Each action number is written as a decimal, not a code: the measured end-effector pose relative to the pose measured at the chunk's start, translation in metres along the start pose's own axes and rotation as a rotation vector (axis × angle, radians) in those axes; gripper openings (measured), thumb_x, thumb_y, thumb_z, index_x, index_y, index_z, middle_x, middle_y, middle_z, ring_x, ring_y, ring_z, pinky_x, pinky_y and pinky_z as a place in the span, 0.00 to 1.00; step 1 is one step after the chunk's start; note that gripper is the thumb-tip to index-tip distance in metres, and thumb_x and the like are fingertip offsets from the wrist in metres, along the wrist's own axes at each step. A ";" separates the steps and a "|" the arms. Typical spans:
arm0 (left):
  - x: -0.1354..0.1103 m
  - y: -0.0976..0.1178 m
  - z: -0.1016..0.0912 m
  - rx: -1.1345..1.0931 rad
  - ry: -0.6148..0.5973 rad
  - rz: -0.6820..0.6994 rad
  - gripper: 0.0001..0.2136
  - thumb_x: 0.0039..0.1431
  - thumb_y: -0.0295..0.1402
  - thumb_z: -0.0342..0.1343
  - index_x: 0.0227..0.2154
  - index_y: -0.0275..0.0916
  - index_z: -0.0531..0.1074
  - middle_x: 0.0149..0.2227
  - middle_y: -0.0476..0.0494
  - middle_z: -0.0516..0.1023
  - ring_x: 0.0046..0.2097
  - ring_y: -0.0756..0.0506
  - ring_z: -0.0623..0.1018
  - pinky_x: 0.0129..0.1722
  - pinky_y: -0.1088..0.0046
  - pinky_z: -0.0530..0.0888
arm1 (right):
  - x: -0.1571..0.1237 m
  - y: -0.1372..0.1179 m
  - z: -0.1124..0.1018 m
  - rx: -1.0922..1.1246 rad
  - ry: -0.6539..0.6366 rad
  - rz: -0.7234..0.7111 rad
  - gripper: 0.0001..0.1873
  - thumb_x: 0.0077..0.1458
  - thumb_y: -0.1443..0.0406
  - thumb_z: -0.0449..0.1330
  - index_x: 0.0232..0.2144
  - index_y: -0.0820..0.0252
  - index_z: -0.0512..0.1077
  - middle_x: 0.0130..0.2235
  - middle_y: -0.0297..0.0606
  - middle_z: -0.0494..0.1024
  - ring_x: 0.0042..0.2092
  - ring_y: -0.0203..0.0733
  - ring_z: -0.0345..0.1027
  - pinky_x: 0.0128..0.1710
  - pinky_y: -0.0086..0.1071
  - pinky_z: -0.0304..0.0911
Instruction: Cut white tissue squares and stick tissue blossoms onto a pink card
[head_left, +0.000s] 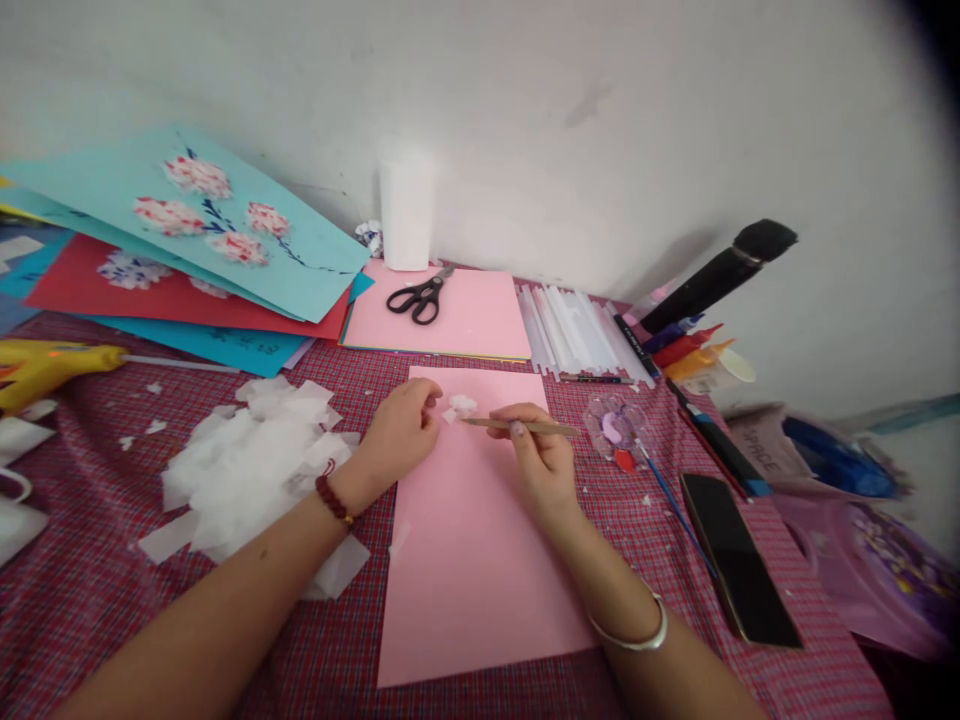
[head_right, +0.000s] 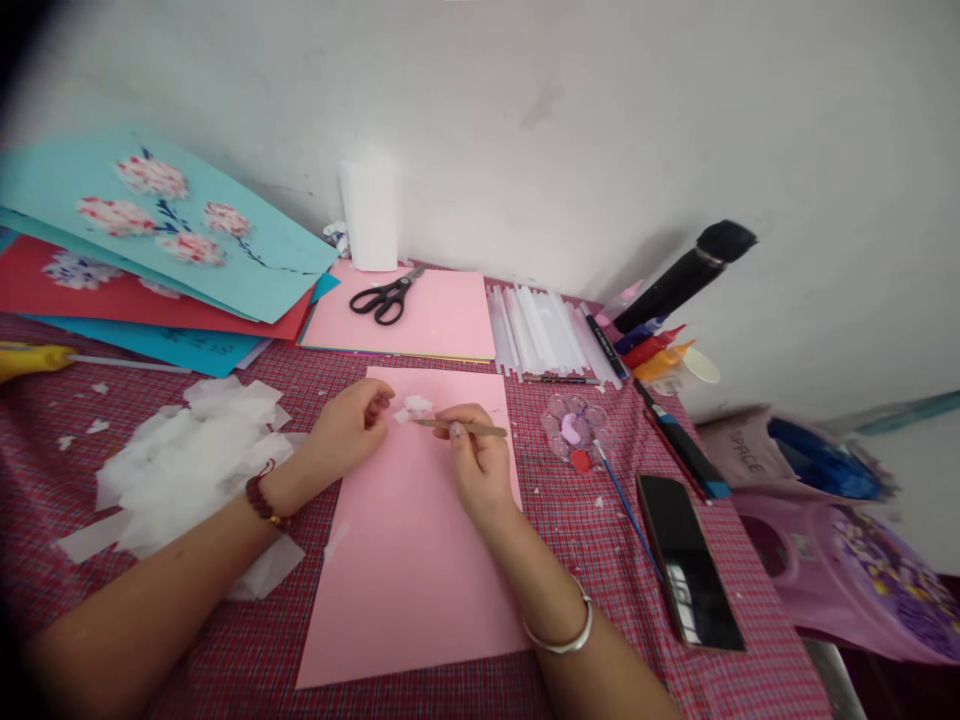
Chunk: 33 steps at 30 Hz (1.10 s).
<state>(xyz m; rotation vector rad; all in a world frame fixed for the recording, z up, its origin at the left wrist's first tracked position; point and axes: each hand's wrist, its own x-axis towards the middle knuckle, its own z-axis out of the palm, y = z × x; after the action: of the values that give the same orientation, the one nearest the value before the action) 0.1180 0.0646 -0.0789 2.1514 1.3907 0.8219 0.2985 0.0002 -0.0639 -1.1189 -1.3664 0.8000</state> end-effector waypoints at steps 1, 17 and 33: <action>0.000 0.000 -0.001 -0.016 -0.016 0.014 0.15 0.45 0.20 0.47 0.37 0.38 0.66 0.35 0.45 0.73 0.36 0.46 0.74 0.37 0.68 0.71 | 0.000 0.000 0.001 -0.006 -0.011 0.002 0.09 0.61 0.63 0.52 0.37 0.57 0.72 0.35 0.38 0.72 0.36 0.39 0.70 0.37 0.36 0.68; -0.004 0.003 -0.006 0.065 -0.008 0.208 0.13 0.50 0.20 0.46 0.30 0.39 0.74 0.34 0.45 0.70 0.39 0.46 0.70 0.39 0.69 0.69 | 0.004 -0.001 0.005 0.022 -0.036 0.035 0.09 0.60 0.62 0.52 0.35 0.57 0.71 0.33 0.37 0.72 0.32 0.38 0.68 0.33 0.35 0.66; -0.001 0.000 -0.002 0.198 -0.047 0.164 0.14 0.51 0.22 0.47 0.33 0.39 0.76 0.32 0.44 0.70 0.38 0.43 0.70 0.39 0.66 0.69 | 0.009 0.006 0.012 -0.120 -0.092 -0.043 0.09 0.61 0.63 0.49 0.38 0.56 0.69 0.37 0.39 0.71 0.39 0.41 0.68 0.39 0.38 0.66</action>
<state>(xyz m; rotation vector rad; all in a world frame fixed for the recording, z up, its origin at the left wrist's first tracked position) 0.1158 0.0639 -0.0779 2.4461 1.3352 0.7124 0.2882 0.0121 -0.0685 -1.1530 -1.5269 0.7543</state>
